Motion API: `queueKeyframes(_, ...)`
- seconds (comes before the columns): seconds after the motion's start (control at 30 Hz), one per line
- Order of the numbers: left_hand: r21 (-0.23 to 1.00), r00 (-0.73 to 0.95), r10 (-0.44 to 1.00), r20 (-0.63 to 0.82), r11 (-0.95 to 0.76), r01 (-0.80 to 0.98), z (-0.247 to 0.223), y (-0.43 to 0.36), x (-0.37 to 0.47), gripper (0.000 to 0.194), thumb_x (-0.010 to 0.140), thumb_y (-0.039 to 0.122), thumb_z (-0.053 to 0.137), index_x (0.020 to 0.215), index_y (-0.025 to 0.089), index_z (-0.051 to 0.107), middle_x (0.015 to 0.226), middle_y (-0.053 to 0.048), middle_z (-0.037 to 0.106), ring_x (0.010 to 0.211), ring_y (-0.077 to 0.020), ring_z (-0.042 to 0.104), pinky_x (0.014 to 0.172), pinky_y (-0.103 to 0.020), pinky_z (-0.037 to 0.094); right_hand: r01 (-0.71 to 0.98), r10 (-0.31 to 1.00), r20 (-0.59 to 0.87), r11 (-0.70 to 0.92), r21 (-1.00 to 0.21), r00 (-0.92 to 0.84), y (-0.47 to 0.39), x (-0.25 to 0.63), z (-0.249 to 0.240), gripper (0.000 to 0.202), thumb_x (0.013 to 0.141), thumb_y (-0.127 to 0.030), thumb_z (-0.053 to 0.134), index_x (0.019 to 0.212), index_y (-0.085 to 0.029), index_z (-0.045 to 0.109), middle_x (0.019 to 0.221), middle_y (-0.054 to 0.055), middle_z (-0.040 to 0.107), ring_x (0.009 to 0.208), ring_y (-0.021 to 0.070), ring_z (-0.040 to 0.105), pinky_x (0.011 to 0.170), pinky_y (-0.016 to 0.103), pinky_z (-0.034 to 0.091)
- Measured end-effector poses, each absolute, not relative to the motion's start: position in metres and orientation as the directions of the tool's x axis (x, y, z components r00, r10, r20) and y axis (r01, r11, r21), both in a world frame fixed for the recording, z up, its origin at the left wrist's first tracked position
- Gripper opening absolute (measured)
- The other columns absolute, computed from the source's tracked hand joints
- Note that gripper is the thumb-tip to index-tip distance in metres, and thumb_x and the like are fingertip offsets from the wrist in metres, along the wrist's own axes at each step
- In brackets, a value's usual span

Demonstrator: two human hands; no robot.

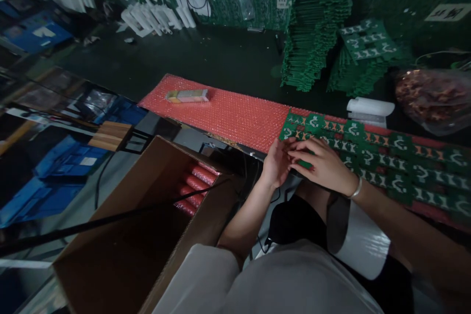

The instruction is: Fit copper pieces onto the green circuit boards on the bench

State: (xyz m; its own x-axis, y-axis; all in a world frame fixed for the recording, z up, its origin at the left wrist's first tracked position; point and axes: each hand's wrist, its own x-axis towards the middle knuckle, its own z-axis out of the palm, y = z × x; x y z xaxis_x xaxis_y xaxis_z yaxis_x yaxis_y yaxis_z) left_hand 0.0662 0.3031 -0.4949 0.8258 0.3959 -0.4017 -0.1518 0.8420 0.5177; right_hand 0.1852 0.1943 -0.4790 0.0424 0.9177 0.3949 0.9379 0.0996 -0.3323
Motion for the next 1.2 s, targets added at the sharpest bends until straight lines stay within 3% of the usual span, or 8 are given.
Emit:
queueKeyframes(0.17, 0.499, 0.840, 0.375, -0.391, 0.854, -0.149, -0.495, 0.301, 0.066, 0.052, 0.097, 0.055, 0.038, 0.109, 0.013, 0.066, 0.099, -0.011, 0.067, 0.085, -0.0175, 0.064, 0.063, -0.023, 0.046, 0.946, 0.917, 0.390, 0.050, -0.320, 0.084, 0.205, 0.176, -0.485, 0.020, 0.093, -0.028, 0.059, 0.106, -0.019, 0.070, 0.101, 0.009, 0.064, 0.099, 0.0259, 0.057, 0.090, 0.045, 0.046)
queueKeyframes(0.33, 0.527, 0.843, 0.394, -0.366, 0.834, -0.161, -0.501, 0.299, 0.066, 0.044, 0.092, 0.054, 0.053, 0.101, 0.013, 0.069, 0.098, -0.010, 0.069, 0.083, -0.0167, 0.065, 0.072, -0.025, 0.050, 0.923, 0.877, 0.467, 0.083, -0.375, 0.110, 0.205, 0.178, -0.483, 0.012, 0.093, -0.022, 0.058, 0.090, -0.020, 0.069, 0.094, 0.007, 0.066, 0.094, 0.0224, 0.059, 0.087, 0.040, 0.046)
queueKeyframes(0.43, 0.592, 0.850, 0.391, -0.353, 0.797, -0.120, -0.504, 0.300, 0.065, 0.036, 0.081, 0.046, 0.072, 0.088, 0.011, 0.071, 0.092, -0.011, 0.071, 0.084, -0.0200, 0.067, 0.080, -0.031, 0.052, 0.951, 0.831, 0.548, 0.086, -0.298, 0.097, 0.199, 0.185, -0.478, 0.017, 0.093, -0.018, 0.056, 0.095, -0.025, 0.071, 0.094, 0.005, 0.068, 0.089, 0.0206, 0.060, 0.082, 0.039, 0.045)
queueKeyframes(0.53, 0.634, 0.849, 0.413, -0.331, 0.763, -0.124, -0.506, 0.302, 0.064, 0.032, 0.071, 0.038, 0.082, 0.081, 0.010, 0.073, 0.085, -0.010, 0.071, 0.081, -0.0184, 0.067, 0.084, -0.033, 0.052, 0.968, 0.847, 0.531, 0.106, -0.228, 0.033, 0.193, 0.192, -0.475, 0.025, 0.091, -0.014, 0.056, 0.104, -0.029, 0.071, 0.098, 0.004, 0.070, 0.092, 0.0222, 0.061, 0.082, 0.041, 0.046)
queueKeyframes(0.7, 0.689, 0.807, 0.496, -0.322, 0.707, -0.159, -0.510, 0.305, 0.066, 0.029, 0.064, 0.035, 0.086, 0.079, 0.012, 0.076, 0.083, -0.005, 0.072, 0.075, -0.0122, 0.064, 0.081, -0.027, 0.051, 0.948, 0.865, 0.499, 0.121, -0.296, 0.046, 0.191, 0.194, -0.476, 0.029, 0.089, -0.017, 0.060, 0.115, -0.028, 0.069, 0.114, 0.007, 0.067, 0.105, 0.0245, 0.060, 0.090, 0.043, 0.051)
queueKeyframes(0.87, 0.766, 0.779, 0.541, -0.318, 0.630, -0.125, -0.511, 0.307, 0.067, 0.029, 0.064, 0.038, 0.085, 0.075, 0.014, 0.075, 0.074, -0.003, 0.070, 0.065, -0.0099, 0.059, 0.071, -0.025, 0.049, 0.963, 0.885, 0.466, 0.132, -0.236, -0.007, 0.193, 0.194, -0.480, 0.021, 0.092, -0.017, 0.059, 0.109, -0.024, 0.069, 0.115, 0.006, 0.070, 0.109, 0.0254, 0.061, 0.095, 0.045, 0.051)
queueKeyframes(1.0, 0.699, 0.806, 0.486, -0.339, 0.703, -0.131, -0.508, 0.310, 0.065, 0.031, 0.064, 0.038, 0.085, 0.071, 0.011, 0.073, 0.072, -0.004, 0.068, 0.065, -0.0106, 0.061, 0.071, -0.025, 0.051, 0.937, 0.855, 0.517, 0.147, -0.317, 0.040, 0.196, 0.191, -0.480, 0.017, 0.090, -0.017, 0.061, 0.105, -0.023, 0.068, 0.109, 0.006, 0.071, 0.103, 0.0233, 0.064, 0.092, 0.043, 0.053)
queueKeyframes(1.2, 0.581, 0.856, 0.317, -0.408, 0.814, -0.025, -0.504, 0.314, 0.060, 0.024, 0.070, 0.029, 0.082, 0.081, 0.010, 0.072, 0.082, -0.008, 0.070, 0.077, -0.0149, 0.065, 0.077, -0.028, 0.053, 0.868, 0.814, 0.562, 0.166, -0.467, 0.147, 0.200, 0.186, -0.479, 0.016, 0.086, -0.016, 0.063, 0.099, -0.025, 0.063, 0.103, 0.005, 0.070, 0.097, 0.0220, 0.064, 0.089, 0.042, 0.055)
